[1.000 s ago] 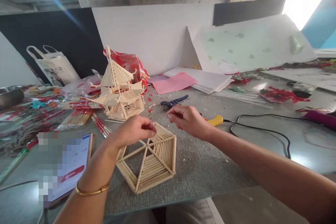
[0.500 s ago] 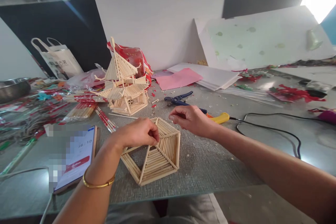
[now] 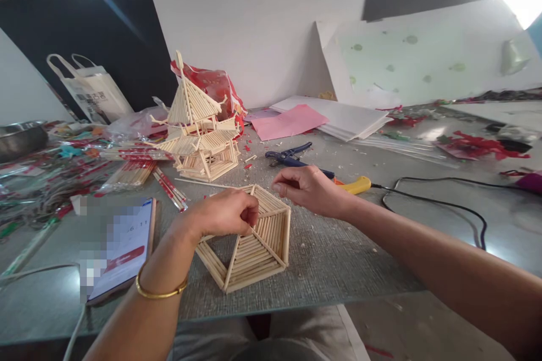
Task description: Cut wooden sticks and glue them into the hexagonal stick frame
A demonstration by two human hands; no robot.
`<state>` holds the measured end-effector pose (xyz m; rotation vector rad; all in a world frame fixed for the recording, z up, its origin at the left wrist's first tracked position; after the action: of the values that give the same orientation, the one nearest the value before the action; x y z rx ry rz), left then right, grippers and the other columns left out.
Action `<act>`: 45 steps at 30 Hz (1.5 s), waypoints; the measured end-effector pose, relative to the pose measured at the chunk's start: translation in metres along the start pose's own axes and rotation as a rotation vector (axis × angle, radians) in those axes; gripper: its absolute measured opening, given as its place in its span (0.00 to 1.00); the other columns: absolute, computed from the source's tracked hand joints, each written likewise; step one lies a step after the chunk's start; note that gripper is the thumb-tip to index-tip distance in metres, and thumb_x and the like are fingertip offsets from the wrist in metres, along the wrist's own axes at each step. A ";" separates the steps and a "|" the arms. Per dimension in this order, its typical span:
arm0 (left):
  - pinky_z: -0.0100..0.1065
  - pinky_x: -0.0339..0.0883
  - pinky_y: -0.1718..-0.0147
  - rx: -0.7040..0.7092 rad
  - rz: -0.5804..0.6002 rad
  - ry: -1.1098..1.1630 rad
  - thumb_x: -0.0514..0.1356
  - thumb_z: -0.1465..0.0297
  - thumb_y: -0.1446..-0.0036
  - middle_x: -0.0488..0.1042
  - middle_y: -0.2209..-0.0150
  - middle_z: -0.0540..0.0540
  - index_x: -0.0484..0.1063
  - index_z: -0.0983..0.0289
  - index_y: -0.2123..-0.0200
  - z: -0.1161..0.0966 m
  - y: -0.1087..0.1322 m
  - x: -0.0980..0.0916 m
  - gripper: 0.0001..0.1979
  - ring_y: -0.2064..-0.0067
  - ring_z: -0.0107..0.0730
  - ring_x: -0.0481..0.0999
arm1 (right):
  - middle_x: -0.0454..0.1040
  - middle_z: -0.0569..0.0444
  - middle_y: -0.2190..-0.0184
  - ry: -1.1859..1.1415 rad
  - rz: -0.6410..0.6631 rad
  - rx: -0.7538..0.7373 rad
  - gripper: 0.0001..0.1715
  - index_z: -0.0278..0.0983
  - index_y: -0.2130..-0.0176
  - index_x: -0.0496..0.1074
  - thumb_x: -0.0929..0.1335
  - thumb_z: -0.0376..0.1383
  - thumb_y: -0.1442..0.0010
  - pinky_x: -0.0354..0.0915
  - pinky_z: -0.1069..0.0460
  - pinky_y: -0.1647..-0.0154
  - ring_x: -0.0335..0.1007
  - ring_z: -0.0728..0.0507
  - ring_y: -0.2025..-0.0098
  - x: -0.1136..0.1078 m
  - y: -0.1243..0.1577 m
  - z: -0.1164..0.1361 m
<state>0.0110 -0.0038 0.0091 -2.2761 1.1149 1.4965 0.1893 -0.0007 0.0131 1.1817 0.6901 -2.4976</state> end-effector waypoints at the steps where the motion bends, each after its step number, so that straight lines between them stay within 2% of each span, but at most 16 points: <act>1: 0.26 0.54 0.77 0.005 -0.004 -0.004 0.57 0.72 0.58 0.69 0.76 0.48 0.69 0.63 0.74 0.000 0.000 0.000 0.05 0.74 0.26 0.66 | 0.64 0.59 0.81 -0.003 0.005 -0.002 0.11 0.33 0.70 0.71 0.62 0.36 0.46 0.52 0.57 0.75 0.54 0.54 0.78 0.000 0.000 0.000; 19: 0.27 0.51 0.78 -0.006 -0.030 -0.047 0.57 0.73 0.58 0.66 0.78 0.47 0.66 0.63 0.76 -0.003 0.001 -0.001 0.02 0.76 0.24 0.63 | 0.64 0.59 0.80 0.008 0.019 -0.019 0.10 0.33 0.70 0.71 0.62 0.35 0.46 0.51 0.57 0.75 0.53 0.54 0.78 0.002 0.000 -0.001; 29: 0.27 0.52 0.77 0.006 -0.026 -0.036 0.56 0.72 0.58 0.67 0.77 0.47 0.66 0.64 0.76 0.000 -0.001 0.001 0.02 0.75 0.24 0.63 | 0.64 0.59 0.81 0.037 0.021 -0.030 0.11 0.32 0.70 0.71 0.62 0.35 0.46 0.52 0.58 0.75 0.53 0.54 0.79 -0.001 0.000 0.002; 32: 0.27 0.56 0.76 0.036 -0.108 0.068 0.57 0.71 0.56 0.68 0.76 0.48 0.66 0.63 0.75 0.000 0.000 -0.001 0.02 0.74 0.25 0.65 | 0.66 0.58 0.80 0.111 -0.041 -0.017 0.11 0.32 0.69 0.71 0.61 0.35 0.45 0.53 0.57 0.74 0.56 0.54 0.78 -0.010 -0.003 -0.005; 34: 0.27 0.60 0.75 0.053 -0.199 0.245 0.57 0.69 0.54 0.68 0.75 0.49 0.65 0.63 0.72 -0.001 0.001 -0.004 0.04 0.73 0.26 0.66 | 0.68 0.56 0.77 0.228 -0.121 -0.003 0.11 0.33 0.68 0.71 0.61 0.35 0.45 0.53 0.56 0.72 0.59 0.52 0.76 -0.021 -0.008 -0.014; 36: 0.28 0.62 0.78 0.047 -0.243 0.477 0.56 0.68 0.52 0.69 0.75 0.50 0.64 0.64 0.69 -0.001 0.002 -0.006 0.07 0.74 0.27 0.68 | 0.70 0.53 0.72 0.380 -0.157 0.040 0.12 0.34 0.65 0.70 0.60 0.36 0.45 0.54 0.55 0.70 0.62 0.50 0.72 -0.032 -0.017 -0.028; 38: 0.28 0.63 0.81 0.023 -0.251 0.681 0.57 0.67 0.51 0.68 0.77 0.50 0.63 0.64 0.66 -0.002 0.003 -0.007 0.09 0.76 0.28 0.70 | 0.71 0.49 0.67 0.527 -0.063 0.103 0.16 0.34 0.61 0.70 0.61 0.39 0.46 0.55 0.53 0.67 0.65 0.46 0.66 -0.040 -0.029 -0.043; 42: 0.27 0.66 0.79 0.063 -0.378 0.922 0.60 0.70 0.53 0.68 0.75 0.50 0.65 0.66 0.67 0.000 0.004 -0.013 0.10 0.74 0.27 0.71 | 0.67 0.41 0.55 0.694 0.346 0.161 0.29 0.31 0.53 0.67 0.64 0.46 0.50 0.55 0.50 0.60 0.61 0.38 0.53 -0.038 -0.061 -0.071; 45: 0.23 0.65 0.77 0.116 -0.462 1.049 0.61 0.73 0.55 0.67 0.74 0.48 0.66 0.66 0.68 0.005 0.005 -0.017 0.09 0.74 0.21 0.69 | 0.68 0.42 0.55 0.699 0.486 0.221 0.36 0.31 0.53 0.68 0.70 0.48 0.59 0.56 0.50 0.60 0.62 0.36 0.54 -0.035 -0.086 -0.090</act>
<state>0.0007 0.0036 0.0225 -2.9654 0.6852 0.0014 0.2299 0.1219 0.0165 2.0473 0.2143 -1.7710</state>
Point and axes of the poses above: each hand's wrist, its own y-axis away from the middle knuckle, its own x-axis out of the palm, z = x × y, the point moved 2 cm from there along -y, towards the middle knuckle
